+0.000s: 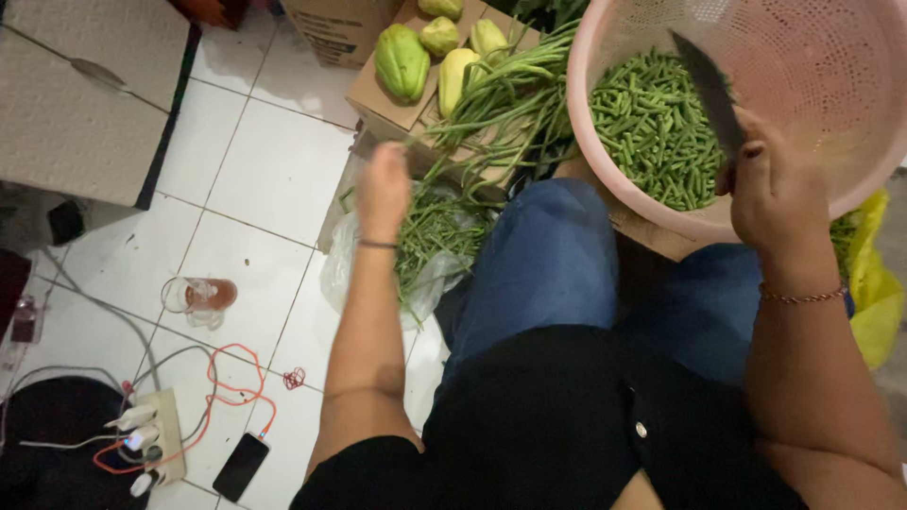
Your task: The person sits on the floor and uses a knife to trim the ends of long green beans, placing the trimmed pieces into a pink colander. The person handles the beans one at a time, cutting and dropping them into the container.
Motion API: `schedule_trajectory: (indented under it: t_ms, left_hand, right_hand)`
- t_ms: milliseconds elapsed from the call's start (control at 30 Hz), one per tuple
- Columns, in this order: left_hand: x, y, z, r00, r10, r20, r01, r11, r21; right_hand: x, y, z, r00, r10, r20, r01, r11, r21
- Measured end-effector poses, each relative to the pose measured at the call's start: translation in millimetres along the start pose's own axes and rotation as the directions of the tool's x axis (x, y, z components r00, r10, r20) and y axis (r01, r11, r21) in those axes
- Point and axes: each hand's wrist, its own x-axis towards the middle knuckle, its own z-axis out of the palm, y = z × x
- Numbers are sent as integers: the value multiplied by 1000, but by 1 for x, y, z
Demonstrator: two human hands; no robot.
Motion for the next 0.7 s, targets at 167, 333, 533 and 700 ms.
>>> schedule_trajectory:
  t_ms: [167, 333, 533, 700]
  left_hand:
    - [-23, -13, -105, 924, -360, 131, 339, 611, -715]
    - [-40, 11, -167, 966, -258, 21, 10, -46, -999]
    - [-60, 71, -228, 862, -95, -498, -432, 377, -819]
    - [-70, 109, -222, 962, 49, -270, 80, 891, 446]
  right_hand:
    - [-1, -13, 6, 997, -45, 61, 49, 996, -71]
    - [0, -17, 16, 990, -79, 117, 99, 978, -182]
    - [-5, -13, 13, 983, -131, 132, 153, 974, -169]
    - [-2, -21, 23, 976, -120, 180, 146, 979, -141]
